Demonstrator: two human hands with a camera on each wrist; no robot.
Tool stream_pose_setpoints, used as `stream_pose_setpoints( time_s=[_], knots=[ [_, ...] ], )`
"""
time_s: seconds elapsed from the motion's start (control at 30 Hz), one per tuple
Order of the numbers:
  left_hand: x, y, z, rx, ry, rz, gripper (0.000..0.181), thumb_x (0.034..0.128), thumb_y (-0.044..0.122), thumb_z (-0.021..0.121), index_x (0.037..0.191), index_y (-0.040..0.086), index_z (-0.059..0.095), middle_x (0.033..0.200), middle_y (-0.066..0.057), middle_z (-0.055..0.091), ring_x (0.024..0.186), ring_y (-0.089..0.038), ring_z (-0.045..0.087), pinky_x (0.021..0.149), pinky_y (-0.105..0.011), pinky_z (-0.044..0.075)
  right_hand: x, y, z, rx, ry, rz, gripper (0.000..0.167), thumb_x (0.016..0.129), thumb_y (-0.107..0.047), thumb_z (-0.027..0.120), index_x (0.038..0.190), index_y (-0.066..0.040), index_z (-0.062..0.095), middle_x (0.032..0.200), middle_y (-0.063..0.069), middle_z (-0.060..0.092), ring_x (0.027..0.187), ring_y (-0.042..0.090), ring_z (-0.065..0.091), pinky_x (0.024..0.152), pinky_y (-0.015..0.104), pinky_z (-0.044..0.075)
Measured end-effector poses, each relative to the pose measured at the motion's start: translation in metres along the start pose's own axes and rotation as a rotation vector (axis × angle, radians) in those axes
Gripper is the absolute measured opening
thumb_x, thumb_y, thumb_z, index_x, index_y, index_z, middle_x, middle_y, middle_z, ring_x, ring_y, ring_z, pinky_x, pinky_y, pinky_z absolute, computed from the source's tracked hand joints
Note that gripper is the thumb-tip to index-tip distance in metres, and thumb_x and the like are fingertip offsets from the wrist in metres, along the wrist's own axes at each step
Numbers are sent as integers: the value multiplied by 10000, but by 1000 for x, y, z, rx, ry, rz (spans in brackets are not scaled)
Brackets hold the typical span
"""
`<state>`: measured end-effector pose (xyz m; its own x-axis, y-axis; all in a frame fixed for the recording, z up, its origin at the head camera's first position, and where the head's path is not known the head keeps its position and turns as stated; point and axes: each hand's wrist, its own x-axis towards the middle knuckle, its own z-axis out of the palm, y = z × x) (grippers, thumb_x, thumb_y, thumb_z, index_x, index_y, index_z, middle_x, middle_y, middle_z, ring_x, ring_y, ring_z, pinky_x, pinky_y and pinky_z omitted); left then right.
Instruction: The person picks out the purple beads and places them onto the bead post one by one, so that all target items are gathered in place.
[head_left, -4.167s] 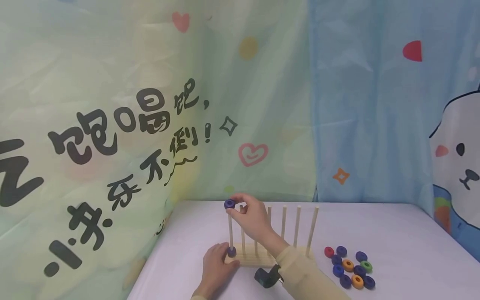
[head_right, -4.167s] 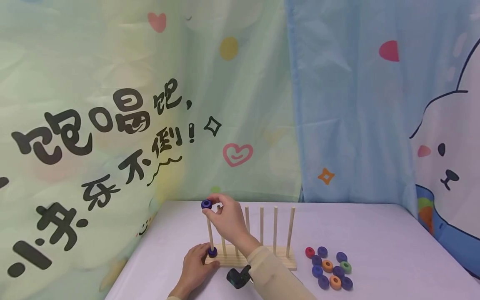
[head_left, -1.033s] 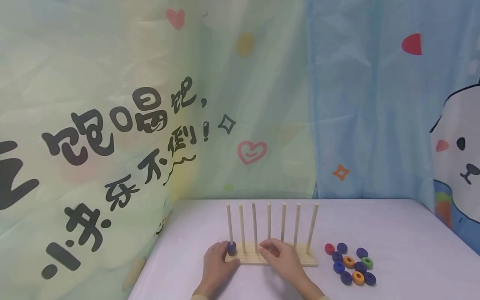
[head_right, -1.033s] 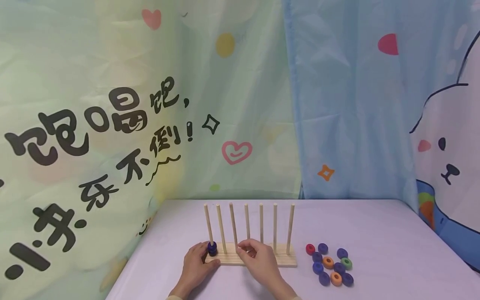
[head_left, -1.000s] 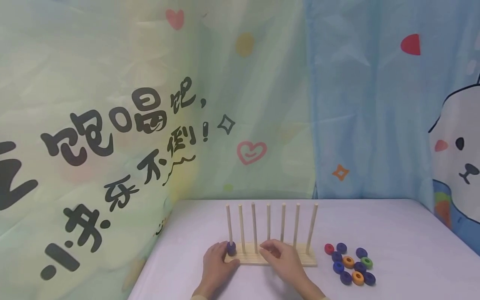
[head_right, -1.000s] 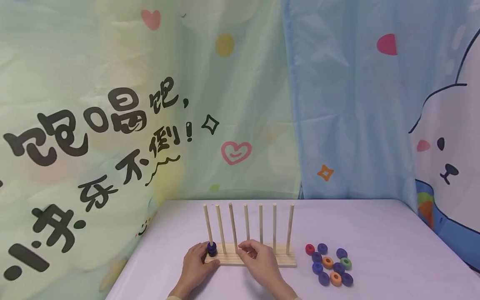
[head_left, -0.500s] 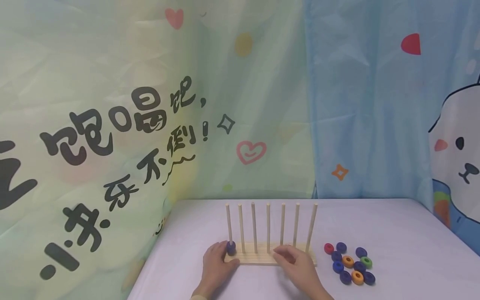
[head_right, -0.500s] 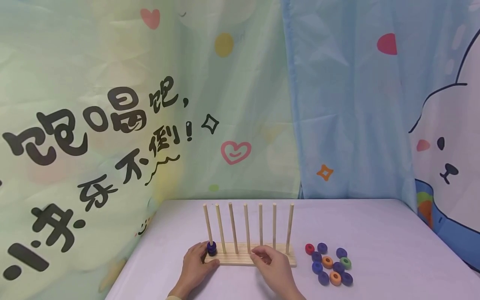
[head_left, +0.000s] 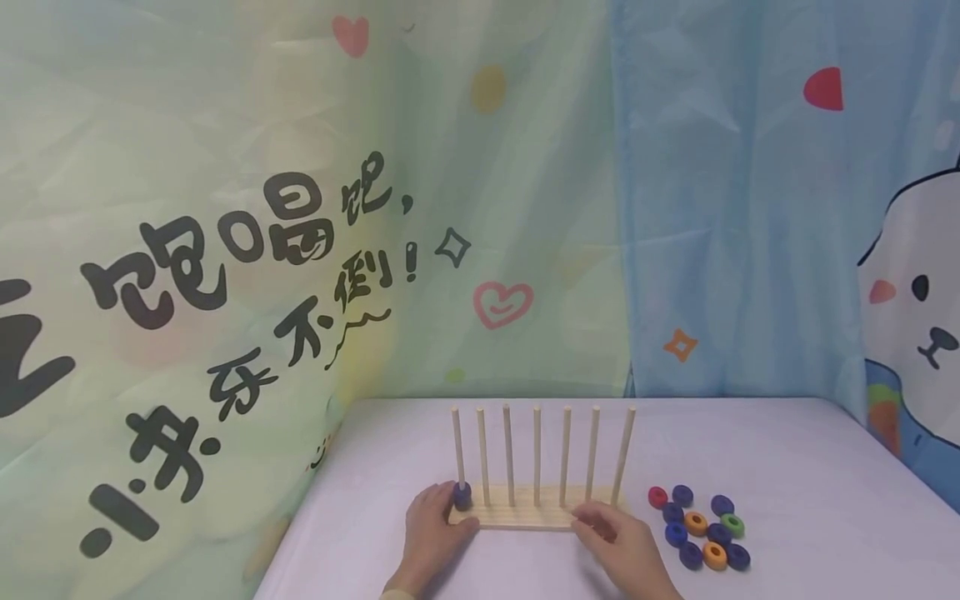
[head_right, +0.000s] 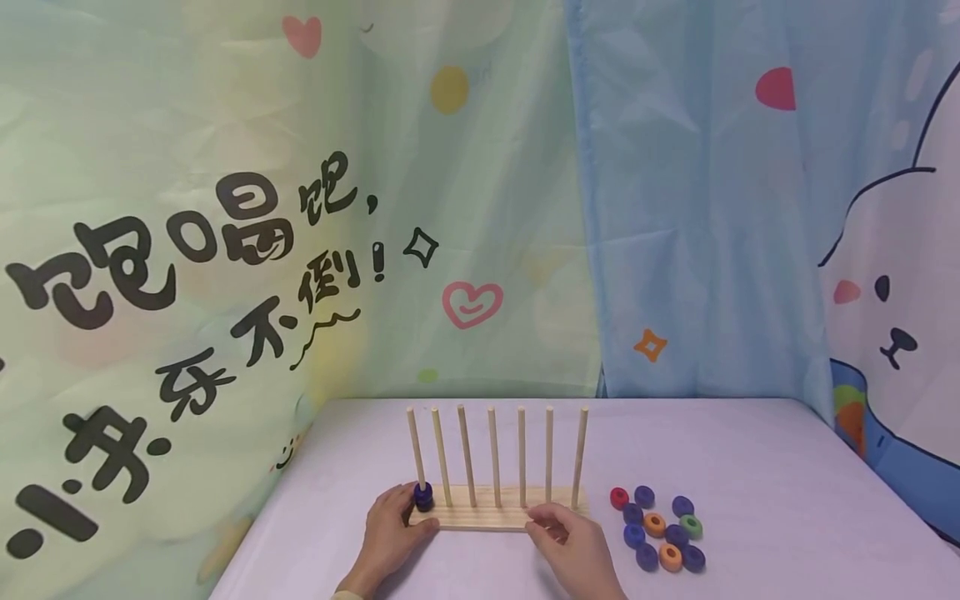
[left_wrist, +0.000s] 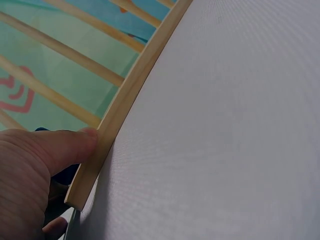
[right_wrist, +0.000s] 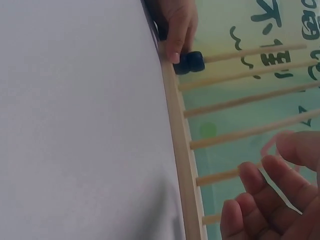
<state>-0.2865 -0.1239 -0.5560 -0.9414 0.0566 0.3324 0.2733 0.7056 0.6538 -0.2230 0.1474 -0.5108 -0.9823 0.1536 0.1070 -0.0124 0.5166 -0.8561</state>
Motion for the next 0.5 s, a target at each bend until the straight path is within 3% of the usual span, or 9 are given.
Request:
stream_pose_setpoints(
  time_s=[0.23,0.5],
  knots=[
    [1,-1,1,1,12,11,570,715,293,784,1218,58,650,1218,-150,658,1239,-409,492,1088,-601,294,-3,11,-7,2,13,52,147,879,-172,708,1018,-129,725,989,9,726,854,127,642,693,214,539],
    [1,-4,2,13,7,19,569,721,291,788,1220,54,649,1215,-141,659,1234,-397,498,1088,-590,299,-1,24,-8,-78,9,78,159,879,-215,706,1014,-135,732,994,13,723,861,151,618,733,331,538]
  ],
)
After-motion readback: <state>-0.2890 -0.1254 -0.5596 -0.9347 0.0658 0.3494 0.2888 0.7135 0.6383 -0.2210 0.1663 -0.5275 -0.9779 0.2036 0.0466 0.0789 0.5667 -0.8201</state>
